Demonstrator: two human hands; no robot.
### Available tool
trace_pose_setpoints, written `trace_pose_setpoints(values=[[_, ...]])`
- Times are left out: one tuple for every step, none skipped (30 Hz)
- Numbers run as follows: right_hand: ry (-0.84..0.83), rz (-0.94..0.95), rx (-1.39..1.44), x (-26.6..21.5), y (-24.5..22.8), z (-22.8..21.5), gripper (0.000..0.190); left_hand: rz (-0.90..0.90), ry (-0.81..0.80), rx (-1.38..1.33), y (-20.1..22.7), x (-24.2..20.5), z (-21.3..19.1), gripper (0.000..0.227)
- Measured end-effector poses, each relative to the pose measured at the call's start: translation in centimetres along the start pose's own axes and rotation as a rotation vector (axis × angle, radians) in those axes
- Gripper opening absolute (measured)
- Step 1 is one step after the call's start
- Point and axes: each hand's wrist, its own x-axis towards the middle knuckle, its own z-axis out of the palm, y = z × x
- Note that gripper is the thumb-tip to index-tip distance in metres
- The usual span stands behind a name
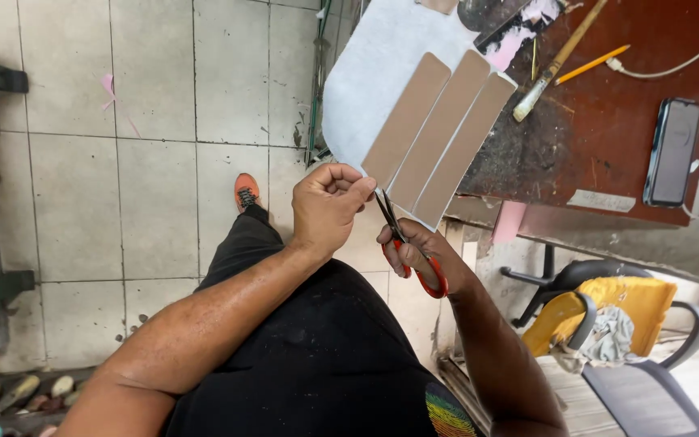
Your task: The person sits on a chair and retrieves a sheet of material from a drawer. They peel off a pink backing from the sheet and then use scissors to cut the material into several rectangular strips on a cluttered workbench.
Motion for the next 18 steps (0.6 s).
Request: trace_pose_setpoints(values=[[-0.004,-0.004,-0.006,0.0,0.0,-0.2,0.05,0.031,0.007,0.038,0.4,0.0,0.1,0.018],[-0.013,-0.003,-0.014,-0.3,-0.1,-0.3,0.05,0.038,0.013,0.03,0.3,-0.1,0.0,0.018],[-0.008,0.009,-0.037,-0.5,0.0,-0.3,0.05,0.036,0.011,0.031,0.4,-0.2,-0.1,0.019],[-0.003,0.021,-0.06,-0.7,0.0,-0.4,0.05,0.034,0.008,0.032,0.3,-0.2,-0.2,0.02],[-0.01,0.025,-0.062,-0.4,0.2,-0.4,0.05,0.034,0.015,0.029,0.2,-0.3,-0.3,0.02],[-0.016,0.01,-0.047,0.0,0.5,-0.4,0.049,0.038,0.011,0.024,0.1,-0.4,-0.3,0.02],[-0.015,-0.006,-0.03,0.3,0.8,-0.4,0.049,0.041,0.0,0.023,-0.1,-0.5,-0.3,0.02],[-0.014,-0.005,-0.029,0.5,1.3,-0.3,0.049,0.04,0.0,0.023,-0.1,-0.5,-0.4,0.02],[0.0,-0.013,-0.015,0.7,1.7,-0.3,0.049,0.048,-0.001,0.027,-0.2,-0.5,-0.4,0.02],[0.015,-0.021,0.0,1.0,2.1,-0.2,0.049,0.056,-0.002,0.031,-0.2,-0.5,-0.4,0.019],[0.013,-0.018,-0.003,0.9,2.3,-0.3,0.049,0.056,0.0,0.028,-0.1,-0.6,-0.5,0.019],[0.027,-0.016,0.013,0.9,2.5,-0.4,0.048,0.049,-0.012,0.015,-0.1,-0.7,-0.5,0.018],[0.04,-0.015,0.029,0.8,2.7,-0.4,0.048,0.041,-0.023,0.004,0.0,-0.7,-0.7,0.017],[0.038,-0.013,0.027,0.9,2.9,-0.6,0.048,0.041,-0.021,0.001,-0.1,-0.7,-0.6,0.017],[0.04,-0.027,0.046,0.8,3.2,-0.7,0.048,0.039,-0.035,-0.01,-0.2,-0.6,-0.6,0.017],[0.042,-0.041,0.066,0.8,3.5,-0.9,0.049,0.038,-0.048,-0.022,-0.4,-0.6,-0.6,0.017],[0.04,-0.037,0.065,0.8,3.1,-0.8,0.049,0.036,-0.045,-0.025,-0.4,-0.7,-0.6,0.017],[0.031,-0.043,0.057,0.7,2.6,-0.7,0.049,0.03,-0.057,-0.035,-0.5,-0.7,-0.6,0.017]])
